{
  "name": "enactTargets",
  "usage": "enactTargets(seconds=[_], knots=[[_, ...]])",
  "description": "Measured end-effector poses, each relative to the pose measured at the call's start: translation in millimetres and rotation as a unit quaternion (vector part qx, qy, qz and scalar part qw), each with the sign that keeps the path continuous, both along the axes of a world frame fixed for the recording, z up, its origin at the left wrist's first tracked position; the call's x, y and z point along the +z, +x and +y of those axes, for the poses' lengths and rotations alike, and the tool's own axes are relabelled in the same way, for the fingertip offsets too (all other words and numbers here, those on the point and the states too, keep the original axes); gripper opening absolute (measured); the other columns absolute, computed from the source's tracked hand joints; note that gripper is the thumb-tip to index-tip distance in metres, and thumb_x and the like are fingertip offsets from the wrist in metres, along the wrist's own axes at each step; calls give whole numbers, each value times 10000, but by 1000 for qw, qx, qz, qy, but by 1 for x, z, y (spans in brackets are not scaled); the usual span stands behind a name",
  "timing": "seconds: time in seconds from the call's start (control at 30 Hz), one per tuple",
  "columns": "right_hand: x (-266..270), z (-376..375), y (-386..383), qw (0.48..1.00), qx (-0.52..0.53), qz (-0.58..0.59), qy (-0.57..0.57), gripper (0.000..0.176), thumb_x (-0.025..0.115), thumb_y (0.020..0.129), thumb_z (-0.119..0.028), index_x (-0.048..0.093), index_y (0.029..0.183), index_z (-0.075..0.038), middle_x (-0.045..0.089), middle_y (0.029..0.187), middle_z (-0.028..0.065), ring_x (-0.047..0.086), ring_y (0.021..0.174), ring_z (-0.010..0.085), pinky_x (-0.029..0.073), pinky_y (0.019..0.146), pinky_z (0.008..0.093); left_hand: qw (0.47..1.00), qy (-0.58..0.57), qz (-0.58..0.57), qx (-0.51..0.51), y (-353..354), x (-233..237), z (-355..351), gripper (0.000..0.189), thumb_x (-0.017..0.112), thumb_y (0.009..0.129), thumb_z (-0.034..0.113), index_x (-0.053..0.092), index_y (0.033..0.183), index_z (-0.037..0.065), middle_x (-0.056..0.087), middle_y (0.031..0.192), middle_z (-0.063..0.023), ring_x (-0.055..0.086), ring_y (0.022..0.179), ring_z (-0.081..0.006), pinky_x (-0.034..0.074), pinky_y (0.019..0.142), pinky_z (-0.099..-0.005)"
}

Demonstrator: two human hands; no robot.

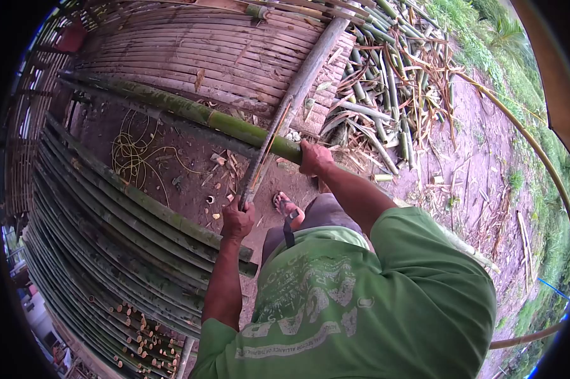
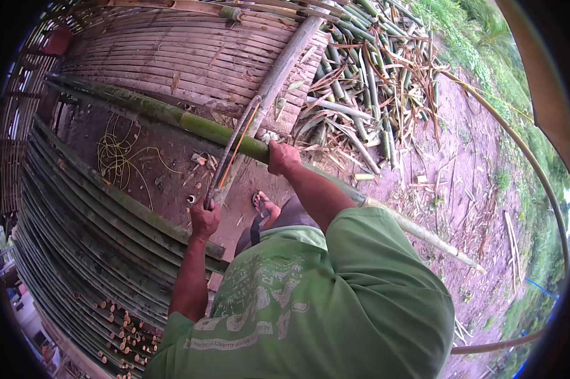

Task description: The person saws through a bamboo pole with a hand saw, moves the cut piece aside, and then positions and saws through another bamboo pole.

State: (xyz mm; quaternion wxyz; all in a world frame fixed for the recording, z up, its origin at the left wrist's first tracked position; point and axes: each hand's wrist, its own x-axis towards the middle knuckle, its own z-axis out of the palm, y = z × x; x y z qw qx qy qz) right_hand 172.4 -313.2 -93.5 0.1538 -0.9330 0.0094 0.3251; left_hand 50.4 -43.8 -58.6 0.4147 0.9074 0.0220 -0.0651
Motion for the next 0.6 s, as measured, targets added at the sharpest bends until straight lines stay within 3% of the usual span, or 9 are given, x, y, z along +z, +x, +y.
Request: enactTargets(seconds=[0.27,0.37,0.43,0.5,0.6], knots=[[-5,1,1,1000,10,16,-18,470,690,661,-167,513,1088,-82,658,961,179,650,926,361,527,773,445,1000,-2,28,-6,-20,7,15,148,613,790,105,483,741,55,484,534,-112,551,487,-300,435,497,-417],[-4,1,1,1000,5,23,-19,470,684,665,-150,510,1095,-77,658,947,180,651,920,362,527,766,450,1000,-3,11,-18,-11,-14,13,122,606,789,106,499,760,55,493,541,-133,554,487,-311,443,501,-417],[-10,2,-2,1000,-1,5,-17,454,671,676,-127,506,1095,-71,657,941,185,650,917,368,527,759,457,998,43,-20,-43,34,-21,-21,108,595,794,114,512,768,51,510,554,-152,554,497,-338,451,515,-431],[-5,3,-4,1000,-4,2,-14,445,665,682,-122,504,1093,-66,657,941,186,649,917,370,527,758,460,999,-17,16,-30,73,-25,-54,117,588,798,119,510,750,46,518,564,-165,553,516,-366,445,522,-451],[-3,-2,0,1000,4,-3,-5,447,663,679,-116,498,1088,-35,658,956,198,655,921,366,529,761,457,996,38,-57,-64,79,-39,-64,139,587,802,122,500,729,43,523,563,-161,554,528,-371,435,518,-458]])
